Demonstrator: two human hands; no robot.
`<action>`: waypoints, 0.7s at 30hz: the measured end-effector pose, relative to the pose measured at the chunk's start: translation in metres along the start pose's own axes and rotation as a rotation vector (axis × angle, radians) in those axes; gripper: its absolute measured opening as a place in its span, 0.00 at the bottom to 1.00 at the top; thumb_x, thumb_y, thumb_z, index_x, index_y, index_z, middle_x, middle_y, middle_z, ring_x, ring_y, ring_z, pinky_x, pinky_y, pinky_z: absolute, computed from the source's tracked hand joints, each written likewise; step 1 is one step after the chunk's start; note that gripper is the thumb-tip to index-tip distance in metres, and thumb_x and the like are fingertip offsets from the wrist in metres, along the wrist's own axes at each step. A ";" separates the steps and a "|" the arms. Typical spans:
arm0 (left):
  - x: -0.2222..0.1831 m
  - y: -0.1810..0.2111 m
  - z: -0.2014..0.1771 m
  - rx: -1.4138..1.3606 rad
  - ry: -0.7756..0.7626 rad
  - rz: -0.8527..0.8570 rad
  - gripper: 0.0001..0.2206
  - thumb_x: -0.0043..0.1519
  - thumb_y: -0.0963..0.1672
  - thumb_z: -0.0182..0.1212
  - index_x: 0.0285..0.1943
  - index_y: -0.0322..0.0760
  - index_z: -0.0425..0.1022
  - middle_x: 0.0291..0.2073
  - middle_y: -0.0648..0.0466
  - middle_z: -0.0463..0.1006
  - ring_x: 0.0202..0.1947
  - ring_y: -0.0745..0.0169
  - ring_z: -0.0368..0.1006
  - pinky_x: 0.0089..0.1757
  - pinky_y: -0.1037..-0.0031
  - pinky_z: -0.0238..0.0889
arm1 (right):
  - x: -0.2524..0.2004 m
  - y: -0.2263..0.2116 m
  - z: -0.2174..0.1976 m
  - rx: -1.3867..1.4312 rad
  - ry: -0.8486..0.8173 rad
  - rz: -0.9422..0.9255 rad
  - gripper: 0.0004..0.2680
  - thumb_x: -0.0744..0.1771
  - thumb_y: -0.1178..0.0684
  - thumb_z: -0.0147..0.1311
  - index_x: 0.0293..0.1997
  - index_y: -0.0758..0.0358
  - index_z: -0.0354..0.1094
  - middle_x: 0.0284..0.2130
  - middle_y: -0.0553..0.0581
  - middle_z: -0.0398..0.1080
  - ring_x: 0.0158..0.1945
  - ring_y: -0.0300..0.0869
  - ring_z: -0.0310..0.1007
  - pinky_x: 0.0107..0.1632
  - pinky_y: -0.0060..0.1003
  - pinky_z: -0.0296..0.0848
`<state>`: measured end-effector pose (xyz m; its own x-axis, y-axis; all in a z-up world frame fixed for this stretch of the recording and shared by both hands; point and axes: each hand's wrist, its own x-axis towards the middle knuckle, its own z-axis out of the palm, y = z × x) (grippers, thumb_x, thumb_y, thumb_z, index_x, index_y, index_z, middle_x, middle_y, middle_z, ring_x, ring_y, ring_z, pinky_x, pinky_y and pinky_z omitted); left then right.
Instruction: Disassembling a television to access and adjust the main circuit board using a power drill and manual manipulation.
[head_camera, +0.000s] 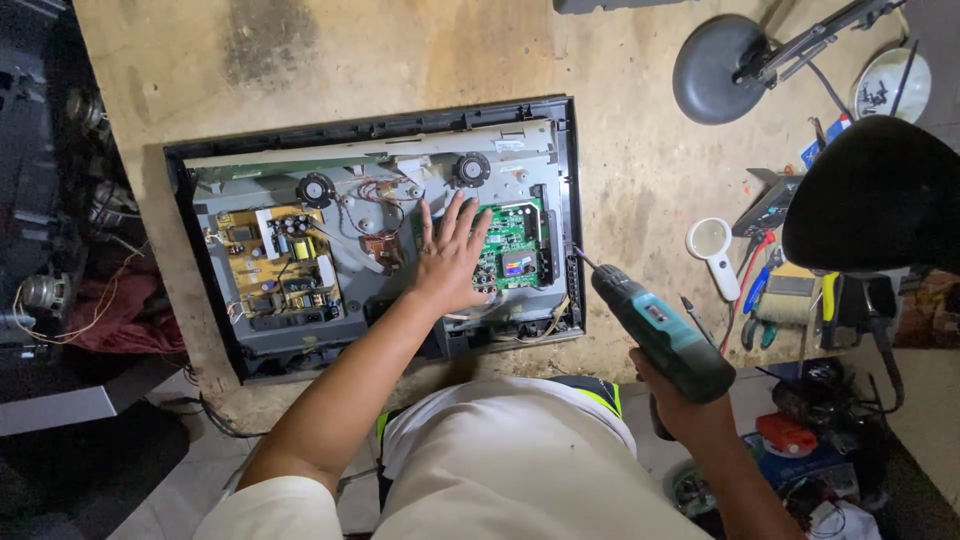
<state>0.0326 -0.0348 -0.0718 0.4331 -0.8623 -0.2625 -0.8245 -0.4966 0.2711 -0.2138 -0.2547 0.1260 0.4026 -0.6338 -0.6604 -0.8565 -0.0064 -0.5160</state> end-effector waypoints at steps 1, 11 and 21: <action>0.000 0.001 -0.002 0.002 0.005 0.001 0.64 0.41 0.68 0.67 0.82 0.39 0.38 0.79 0.42 0.36 0.78 0.38 0.22 0.65 0.28 0.12 | 0.001 -0.001 0.005 0.002 0.003 -0.004 0.17 0.61 0.48 0.65 0.52 0.62 0.71 0.37 0.61 0.80 0.42 0.50 0.82 0.48 0.44 0.81; 0.004 -0.011 0.051 -0.171 0.001 -0.045 0.57 0.38 0.55 0.76 0.79 0.36 0.51 0.76 0.42 0.52 0.79 0.44 0.36 0.66 0.29 0.09 | -0.006 -0.051 0.037 -0.141 -0.026 -0.164 0.11 0.62 0.47 0.71 0.31 0.67 0.78 0.23 0.67 0.75 0.24 0.54 0.75 0.32 0.46 0.69; -0.003 -0.006 0.038 -0.223 0.278 -0.008 0.44 0.39 0.49 0.76 0.68 0.36 0.62 0.76 0.45 0.56 0.77 0.45 0.45 0.66 0.25 0.21 | -0.006 -0.042 0.031 -0.122 -0.031 -0.185 0.10 0.63 0.51 0.68 0.26 0.66 0.75 0.18 0.64 0.71 0.18 0.50 0.69 0.26 0.40 0.65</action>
<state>0.0223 -0.0251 -0.1075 0.5469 -0.8372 -0.0111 -0.7345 -0.4861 0.4735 -0.1702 -0.2267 0.1353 0.5647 -0.5889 -0.5782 -0.7990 -0.2147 -0.5616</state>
